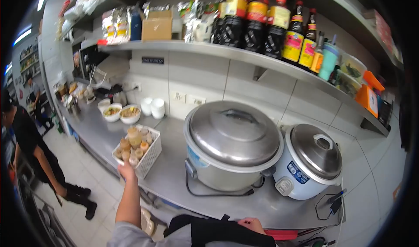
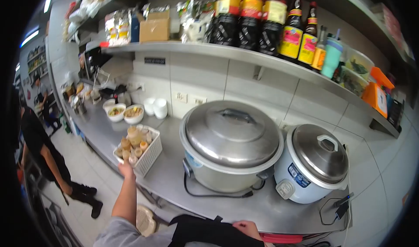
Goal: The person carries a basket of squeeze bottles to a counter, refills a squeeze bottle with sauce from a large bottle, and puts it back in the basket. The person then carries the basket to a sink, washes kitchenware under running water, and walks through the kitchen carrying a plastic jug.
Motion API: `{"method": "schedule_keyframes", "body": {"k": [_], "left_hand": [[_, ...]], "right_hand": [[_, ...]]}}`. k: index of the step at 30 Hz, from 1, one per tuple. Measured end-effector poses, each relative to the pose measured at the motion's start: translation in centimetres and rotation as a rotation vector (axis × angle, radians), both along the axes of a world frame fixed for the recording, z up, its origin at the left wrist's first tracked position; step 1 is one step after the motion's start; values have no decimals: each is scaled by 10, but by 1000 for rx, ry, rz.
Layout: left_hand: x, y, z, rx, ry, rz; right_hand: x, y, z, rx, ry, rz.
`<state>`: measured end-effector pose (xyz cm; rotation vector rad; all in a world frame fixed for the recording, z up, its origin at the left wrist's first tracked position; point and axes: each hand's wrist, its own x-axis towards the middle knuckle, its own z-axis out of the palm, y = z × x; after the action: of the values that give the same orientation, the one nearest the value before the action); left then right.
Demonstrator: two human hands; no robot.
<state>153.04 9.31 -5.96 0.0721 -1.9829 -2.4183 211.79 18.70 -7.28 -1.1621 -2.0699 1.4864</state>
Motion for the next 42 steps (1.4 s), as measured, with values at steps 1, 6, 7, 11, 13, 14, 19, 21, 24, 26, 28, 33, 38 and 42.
{"method": "schedule_keyframes", "body": {"k": [1,6,7,11,13,14,19,21,24,26,28,33,38,42], "left_hand": [[11,0,-1,88,30,54],[81,-27,-30,-335,275,307],[93,-34,-45,-478,410,271],[186,-99,-90,-764,385,-353],[177,-147,-213,-759,164,-981],[171,-169,-276,-712,98,-1292],[119,-189,-170,-998,-43,-1569],[75,-208,-175,-1269,214,-1425],[11,-246,-187,-1276,160,-1073],[-25,-277,-195,-1307,13,-939],[-53,-304,-195,-1364,-122,-860],[-86,-369,-224,-1351,-314,-691],[-95,-408,-246,-1407,-423,-835],[-119,-391,-249,-1399,-389,-904]], "right_hand": [[-5,-8,23,126,54,-69],[-22,-8,109,-299,462,-15],[-29,-10,142,-406,638,120],[-65,-30,233,-563,1094,772],[-90,-49,278,-426,1077,797],[-104,-50,295,-420,1034,902],[-180,-82,309,-454,1073,1020],[-216,-71,304,-492,1186,1072],[-273,-51,287,-791,1254,891],[-316,-33,270,-903,1160,630],[-373,-12,240,-560,823,460],[-510,21,169,81,317,318],[-578,28,135,575,125,261],[-604,31,123,487,100,307]]}}
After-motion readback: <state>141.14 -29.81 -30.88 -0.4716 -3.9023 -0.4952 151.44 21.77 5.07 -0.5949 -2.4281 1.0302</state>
